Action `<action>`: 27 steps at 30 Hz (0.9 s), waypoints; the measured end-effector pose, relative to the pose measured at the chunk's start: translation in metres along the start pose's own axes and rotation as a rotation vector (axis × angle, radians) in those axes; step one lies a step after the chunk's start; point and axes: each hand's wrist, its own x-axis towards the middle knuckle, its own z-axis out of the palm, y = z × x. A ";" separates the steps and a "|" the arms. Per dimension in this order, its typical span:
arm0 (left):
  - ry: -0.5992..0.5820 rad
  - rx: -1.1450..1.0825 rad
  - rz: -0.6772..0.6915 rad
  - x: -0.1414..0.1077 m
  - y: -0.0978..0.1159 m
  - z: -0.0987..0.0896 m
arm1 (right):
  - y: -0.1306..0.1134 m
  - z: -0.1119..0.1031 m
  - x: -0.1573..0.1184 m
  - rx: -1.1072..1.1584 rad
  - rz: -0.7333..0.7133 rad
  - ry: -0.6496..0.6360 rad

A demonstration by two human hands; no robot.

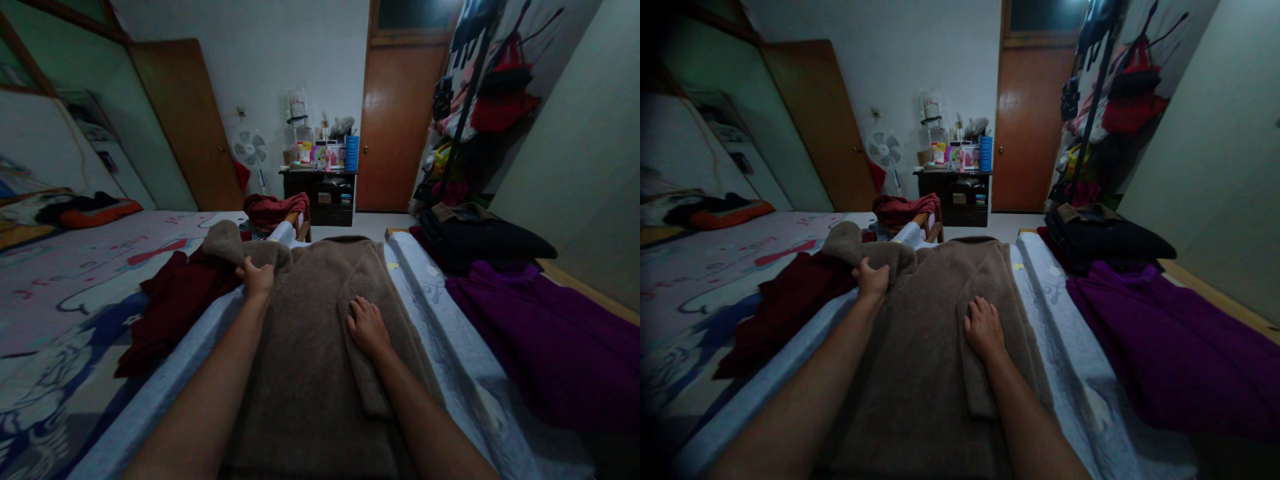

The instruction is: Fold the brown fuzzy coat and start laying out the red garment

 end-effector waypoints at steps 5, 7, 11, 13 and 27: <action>-0.141 -0.090 0.096 -0.017 0.007 0.004 | 0.001 0.001 0.000 0.009 -0.007 0.014; -0.209 -0.015 0.241 -0.034 0.010 0.008 | 0.001 0.001 0.001 0.010 -0.004 0.011; -0.396 0.230 0.509 -0.080 0.008 0.016 | 0.001 -0.001 0.001 0.005 -0.010 0.000; -0.581 0.368 0.625 -0.102 0.002 0.017 | 0.002 0.000 0.001 0.006 -0.016 0.002; -0.840 0.461 0.659 -0.133 -0.017 0.018 | 0.004 0.001 0.002 -0.006 0.030 0.018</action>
